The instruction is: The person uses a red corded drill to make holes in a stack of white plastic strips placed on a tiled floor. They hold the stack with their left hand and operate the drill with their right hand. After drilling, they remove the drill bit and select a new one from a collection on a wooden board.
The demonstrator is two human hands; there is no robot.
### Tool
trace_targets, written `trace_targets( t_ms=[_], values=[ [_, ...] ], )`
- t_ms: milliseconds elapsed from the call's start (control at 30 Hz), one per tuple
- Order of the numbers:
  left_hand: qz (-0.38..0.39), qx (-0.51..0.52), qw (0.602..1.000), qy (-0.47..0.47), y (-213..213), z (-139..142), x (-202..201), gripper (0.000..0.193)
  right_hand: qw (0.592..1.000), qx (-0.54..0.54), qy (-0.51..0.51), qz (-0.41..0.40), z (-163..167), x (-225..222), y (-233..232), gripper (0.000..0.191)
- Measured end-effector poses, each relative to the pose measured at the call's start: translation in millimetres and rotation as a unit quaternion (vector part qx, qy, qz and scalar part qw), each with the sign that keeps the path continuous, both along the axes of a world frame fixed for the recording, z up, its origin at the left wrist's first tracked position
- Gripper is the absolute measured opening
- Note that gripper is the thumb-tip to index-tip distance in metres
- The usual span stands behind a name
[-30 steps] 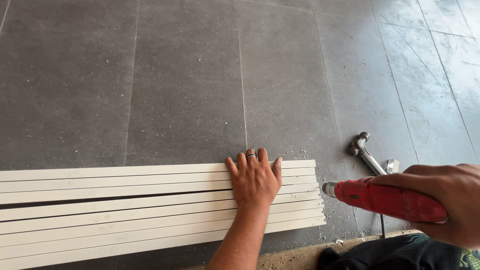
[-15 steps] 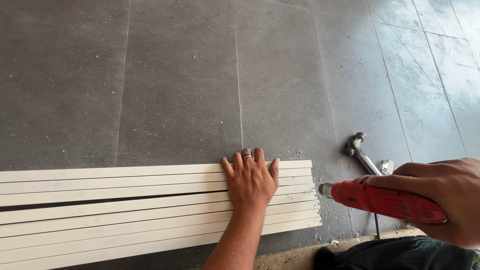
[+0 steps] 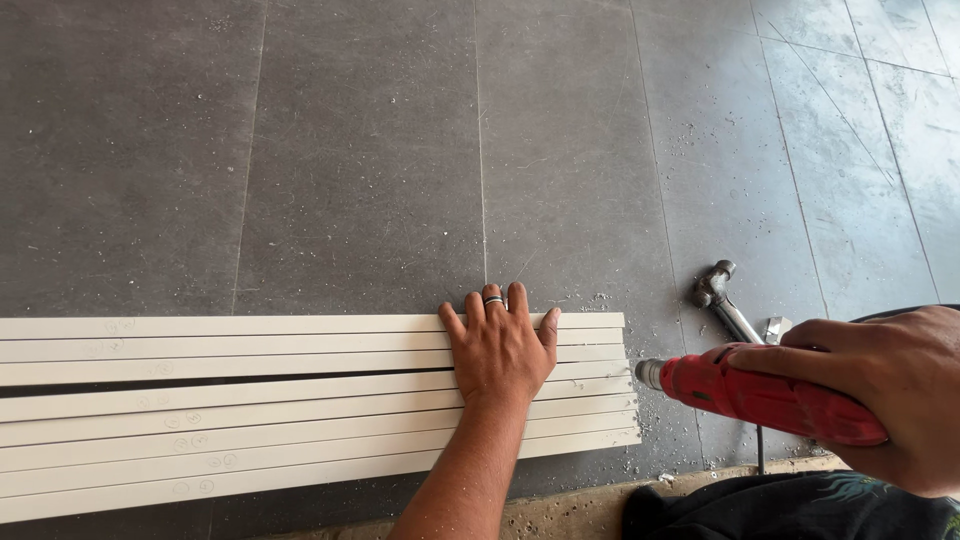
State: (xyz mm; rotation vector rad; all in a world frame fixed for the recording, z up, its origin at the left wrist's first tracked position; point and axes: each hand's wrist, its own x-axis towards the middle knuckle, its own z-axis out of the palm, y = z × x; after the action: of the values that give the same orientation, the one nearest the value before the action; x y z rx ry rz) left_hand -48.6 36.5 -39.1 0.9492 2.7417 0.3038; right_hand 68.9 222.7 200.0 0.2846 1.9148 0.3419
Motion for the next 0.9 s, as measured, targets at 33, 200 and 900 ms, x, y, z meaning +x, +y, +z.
trace_targets(
  t_ms=[33,200,900],
  values=[
    [-0.002,-0.007,1.0,-0.004,0.1,-0.8,0.2,0.061,1.0,-0.004,0.009,-0.002,-0.8,1.6,1.4,0.093],
    [0.009,0.001,1.0,0.018,0.8,-5.5,1.3,0.066,1.0,-0.011,0.024,0.002,-6.2,9.8,9.5,0.093],
    [-0.002,-0.027,1.0,0.001,4.7,-6.4,3.0,0.073,0.994,-0.035,0.095,0.039,-20.2,32.9,33.7,0.087]
  ],
)
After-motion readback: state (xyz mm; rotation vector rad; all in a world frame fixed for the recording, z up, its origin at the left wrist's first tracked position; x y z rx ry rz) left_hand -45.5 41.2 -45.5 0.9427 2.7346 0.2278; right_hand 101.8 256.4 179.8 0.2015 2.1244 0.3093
